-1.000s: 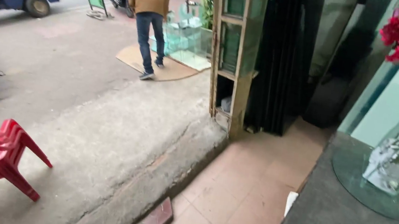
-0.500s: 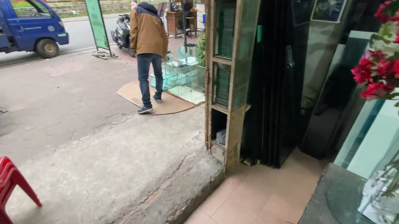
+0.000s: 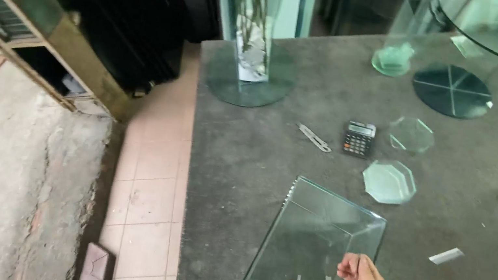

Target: Using a small blade to scrape off excess silicone or glue from the seams of a glass aquarium.

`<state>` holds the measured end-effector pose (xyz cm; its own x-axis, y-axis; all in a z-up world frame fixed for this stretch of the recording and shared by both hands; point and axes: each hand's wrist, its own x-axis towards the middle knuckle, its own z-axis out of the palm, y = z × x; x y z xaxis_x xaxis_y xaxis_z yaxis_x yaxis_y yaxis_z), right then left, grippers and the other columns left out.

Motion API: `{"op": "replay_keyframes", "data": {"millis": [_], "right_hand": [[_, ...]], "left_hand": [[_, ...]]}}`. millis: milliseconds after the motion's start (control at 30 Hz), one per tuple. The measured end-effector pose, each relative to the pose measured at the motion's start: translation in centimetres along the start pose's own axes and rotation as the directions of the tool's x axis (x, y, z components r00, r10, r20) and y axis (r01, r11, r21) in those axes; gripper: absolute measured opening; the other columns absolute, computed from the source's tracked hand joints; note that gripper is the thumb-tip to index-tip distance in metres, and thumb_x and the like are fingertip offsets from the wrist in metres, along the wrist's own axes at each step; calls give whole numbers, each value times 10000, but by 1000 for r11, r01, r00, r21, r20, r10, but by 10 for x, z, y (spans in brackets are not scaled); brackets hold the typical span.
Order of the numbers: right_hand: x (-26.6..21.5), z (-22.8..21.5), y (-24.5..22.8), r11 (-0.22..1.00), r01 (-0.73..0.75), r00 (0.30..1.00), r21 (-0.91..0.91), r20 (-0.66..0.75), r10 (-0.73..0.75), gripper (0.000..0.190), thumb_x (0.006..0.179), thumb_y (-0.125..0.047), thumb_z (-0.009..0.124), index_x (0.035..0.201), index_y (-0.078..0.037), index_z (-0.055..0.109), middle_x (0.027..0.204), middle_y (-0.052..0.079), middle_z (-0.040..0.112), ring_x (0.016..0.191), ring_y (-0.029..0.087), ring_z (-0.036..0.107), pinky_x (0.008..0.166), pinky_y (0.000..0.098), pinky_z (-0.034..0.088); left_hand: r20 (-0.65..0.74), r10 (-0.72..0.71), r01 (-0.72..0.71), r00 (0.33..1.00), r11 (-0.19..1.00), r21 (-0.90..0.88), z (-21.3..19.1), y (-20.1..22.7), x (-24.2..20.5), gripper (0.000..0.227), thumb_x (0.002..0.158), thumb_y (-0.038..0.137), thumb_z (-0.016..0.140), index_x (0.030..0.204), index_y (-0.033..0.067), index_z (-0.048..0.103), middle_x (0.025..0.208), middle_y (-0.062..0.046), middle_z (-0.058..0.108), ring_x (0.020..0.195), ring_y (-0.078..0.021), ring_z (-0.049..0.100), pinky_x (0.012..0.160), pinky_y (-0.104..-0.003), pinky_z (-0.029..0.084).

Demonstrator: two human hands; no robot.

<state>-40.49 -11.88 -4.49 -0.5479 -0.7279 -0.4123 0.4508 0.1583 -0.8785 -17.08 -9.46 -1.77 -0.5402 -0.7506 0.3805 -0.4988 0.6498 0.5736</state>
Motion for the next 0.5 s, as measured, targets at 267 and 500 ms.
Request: {"op": "replay_keyframes", "data": {"millis": [267,500], "right_hand": [[-39,10,-68,920,-389,919,44,78,386,502,1211,-158,344,1420,149,682,1449,265,714,1427,332,632,1270,405,429],[-17,-27,-34,986,-137,919,94,383,91,464,1170,-120,338,1022,109,714,1370,280,770,1371,333,706,1323,490,469]], "left_hand": [[512,389,-528,766,835,154,19,-42,78,861,1102,745,66,1781,223,153,1868,-176,125,1721,-457,92,1334,-712,54],[657,-580,233,481,807,542,-109,-9,299,461,998,349,801,1434,388,657,1508,12,552,1379,-340,505,1190,-515,447]]}}
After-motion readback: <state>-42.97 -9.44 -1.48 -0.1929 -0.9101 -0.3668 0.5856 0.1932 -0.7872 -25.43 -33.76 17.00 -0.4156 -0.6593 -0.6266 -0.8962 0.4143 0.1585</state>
